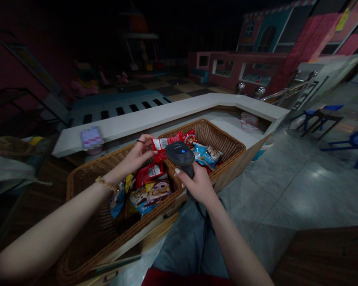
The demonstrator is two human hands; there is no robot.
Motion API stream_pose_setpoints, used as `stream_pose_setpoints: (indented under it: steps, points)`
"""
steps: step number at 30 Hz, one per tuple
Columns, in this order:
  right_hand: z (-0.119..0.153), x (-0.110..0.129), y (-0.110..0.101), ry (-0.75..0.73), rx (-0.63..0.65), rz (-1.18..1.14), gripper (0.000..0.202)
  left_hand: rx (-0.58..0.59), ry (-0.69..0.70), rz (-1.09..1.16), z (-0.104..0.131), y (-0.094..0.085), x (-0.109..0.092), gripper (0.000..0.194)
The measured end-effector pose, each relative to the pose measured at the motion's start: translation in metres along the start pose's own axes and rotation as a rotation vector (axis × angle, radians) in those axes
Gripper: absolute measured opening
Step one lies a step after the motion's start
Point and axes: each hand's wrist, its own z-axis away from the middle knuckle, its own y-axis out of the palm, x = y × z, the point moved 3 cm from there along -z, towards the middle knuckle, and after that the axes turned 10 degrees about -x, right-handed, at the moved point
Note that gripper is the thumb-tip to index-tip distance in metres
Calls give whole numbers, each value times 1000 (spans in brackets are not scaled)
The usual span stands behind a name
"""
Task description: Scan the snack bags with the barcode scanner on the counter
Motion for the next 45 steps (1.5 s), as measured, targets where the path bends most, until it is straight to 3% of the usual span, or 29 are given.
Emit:
stream_pose_setpoints:
  steps: [6, 9, 16, 21, 26, 38, 45]
  points:
    - [0, -1, -1, -16, 9, 14, 36, -209, -76, 5, -4, 5, 3, 46]
    - [1, -1, -1, -20, 20, 29, 35, -255, -113, 23, -5, 3, 6, 48]
    - [3, 3, 0, -77, 67, 63, 32, -257, -125, -73, 2, 8, 2, 36]
    - [5, 8, 0, -97, 72, 70, 30, -273, -155, -44, 4, 6, 3, 37]
    - [6, 7, 0, -87, 64, 76, 26, -227, -60, -151, 3, 5, 0, 25]
    - [7, 9, -1, -110, 40, 84, 24, -124, 76, -280, 9, 6, -13, 49]
    - [8, 5, 0, -100, 19, 97, 24, -121, 176, -401, 11, 8, -20, 49]
